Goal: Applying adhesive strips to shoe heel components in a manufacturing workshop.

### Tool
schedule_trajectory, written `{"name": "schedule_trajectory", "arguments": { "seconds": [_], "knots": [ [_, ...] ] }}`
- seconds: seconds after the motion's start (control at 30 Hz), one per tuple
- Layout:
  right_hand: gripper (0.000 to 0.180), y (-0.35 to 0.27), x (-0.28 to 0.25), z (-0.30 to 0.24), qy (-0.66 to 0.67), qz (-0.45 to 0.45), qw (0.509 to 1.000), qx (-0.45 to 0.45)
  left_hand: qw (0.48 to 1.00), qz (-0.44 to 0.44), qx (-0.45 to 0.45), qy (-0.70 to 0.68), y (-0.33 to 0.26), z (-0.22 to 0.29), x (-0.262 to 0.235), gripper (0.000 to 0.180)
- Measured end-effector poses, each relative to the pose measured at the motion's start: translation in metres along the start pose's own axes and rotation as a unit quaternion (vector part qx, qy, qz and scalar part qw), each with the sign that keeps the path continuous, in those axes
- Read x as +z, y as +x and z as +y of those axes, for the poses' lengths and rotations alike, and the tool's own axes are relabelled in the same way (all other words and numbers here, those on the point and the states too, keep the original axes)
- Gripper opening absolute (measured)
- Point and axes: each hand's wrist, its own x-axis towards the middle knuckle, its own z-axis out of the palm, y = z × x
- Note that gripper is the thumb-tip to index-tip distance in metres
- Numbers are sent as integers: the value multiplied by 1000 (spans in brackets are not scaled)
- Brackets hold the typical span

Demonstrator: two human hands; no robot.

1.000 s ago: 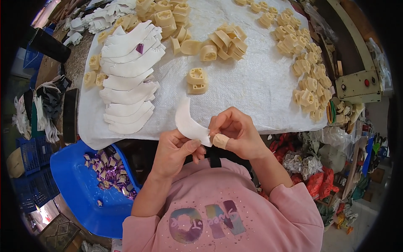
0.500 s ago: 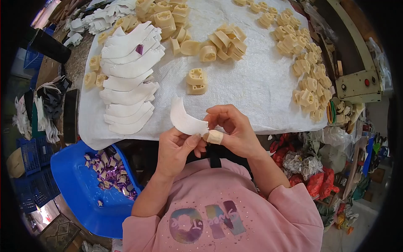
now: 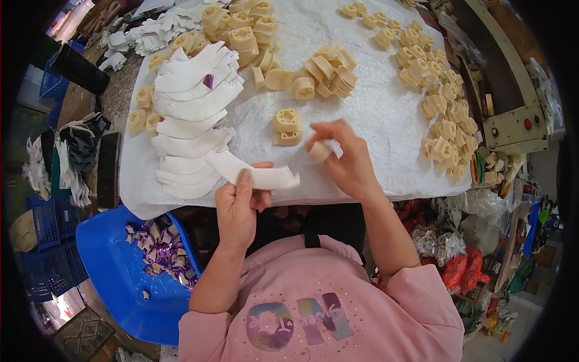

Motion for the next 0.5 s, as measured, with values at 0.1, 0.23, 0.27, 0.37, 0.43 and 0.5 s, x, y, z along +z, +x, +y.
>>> {"name": "schedule_trajectory", "arguments": {
  "seconds": [0.1, 0.23, 0.27, 0.37, 0.43, 0.5],
  "knots": [
    [40, 26, 13, 14, -115, 77, 985, -106, 992, 29, 80, 90, 12, -1, 7, 40],
    [35, 34, 21, 28, 54, -11, 998, -23, 913, -37, 247, 322, 36, -6, 12, 34],
    [35, 34, 21, 29, 53, -11, 998, -23, 877, -46, 281, 387, 38, -5, 14, 32],
    [32, 33, 26, 32, -21, 27, 999, -6, 838, -44, 288, 461, 37, -7, 15, 30],
    [20, 33, 33, 36, 143, 106, 983, 54, 840, -32, 264, 473, 37, -7, 15, 29],
    [19, 35, 19, 27, 218, 136, 957, 134, 821, -51, 288, 490, 37, -6, 15, 28]
  ]
}}
